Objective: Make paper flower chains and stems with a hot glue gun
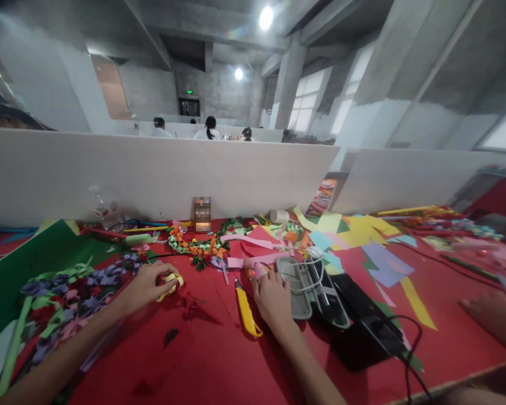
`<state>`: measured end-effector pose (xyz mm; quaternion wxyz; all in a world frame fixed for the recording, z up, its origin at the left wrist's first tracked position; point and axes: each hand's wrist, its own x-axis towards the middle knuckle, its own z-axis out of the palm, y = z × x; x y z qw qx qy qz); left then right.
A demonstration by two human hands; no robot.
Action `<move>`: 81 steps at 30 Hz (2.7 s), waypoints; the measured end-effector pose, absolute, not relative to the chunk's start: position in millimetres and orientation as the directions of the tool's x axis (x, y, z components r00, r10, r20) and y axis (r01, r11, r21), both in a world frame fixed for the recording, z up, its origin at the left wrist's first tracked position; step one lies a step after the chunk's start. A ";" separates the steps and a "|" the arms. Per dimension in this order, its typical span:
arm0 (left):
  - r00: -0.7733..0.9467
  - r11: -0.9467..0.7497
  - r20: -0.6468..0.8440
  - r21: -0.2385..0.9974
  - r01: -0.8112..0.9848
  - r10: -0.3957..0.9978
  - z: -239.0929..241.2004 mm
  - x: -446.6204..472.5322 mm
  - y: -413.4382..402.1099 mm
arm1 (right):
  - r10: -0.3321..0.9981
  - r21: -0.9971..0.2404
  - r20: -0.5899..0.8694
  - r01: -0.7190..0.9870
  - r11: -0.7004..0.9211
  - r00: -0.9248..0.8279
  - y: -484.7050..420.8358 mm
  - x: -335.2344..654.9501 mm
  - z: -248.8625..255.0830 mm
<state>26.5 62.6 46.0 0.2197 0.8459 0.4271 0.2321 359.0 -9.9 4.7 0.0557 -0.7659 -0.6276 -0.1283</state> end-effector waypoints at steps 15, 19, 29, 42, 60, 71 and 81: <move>0.483 -0.513 0.210 0.538 0.669 0.850 42.4 20.6 69.0 | 0.979 -0.163 0.172 0.983 -0.082 0.110 -81.9 324.5 43.0; 0.479 -0.506 0.201 0.532 0.679 0.854 39.6 21.2 71.2 | 0.972 -0.414 0.103 0.880 0.234 -0.210 -100.8 268.6 55.4; 0.494 -0.515 0.194 0.526 0.676 0.847 46.5 21.6 67.6 | 0.851 -0.027 -0.094 0.855 0.517 -0.517 -19.2 169.1 51.2; 0.505 -0.522 0.189 0.520 0.676 0.842 44.9 21.8 69.8 | 0.776 -0.019 -0.263 0.807 0.590 -0.573 -21.3 172.6 55.7; 0.515 -0.543 0.203 0.483 0.687 0.833 36.7 24.5 64.4 | 0.998 -0.961 -0.063 -0.272 -0.061 -0.001 -20.0 260.3 23.1; 0.492 -0.517 0.194 0.500 0.695 0.849 40.5 28.9 55.6 | 0.988 -0.872 -0.154 -0.471 -0.136 0.001 -7.4 273.4 7.1; 0.491 -0.501 0.162 0.498 0.708 0.856 40.4 31.5 51.9 | 0.994 -0.993 0.113 -0.016 0.113 -0.003 -5.4 270.5 5.1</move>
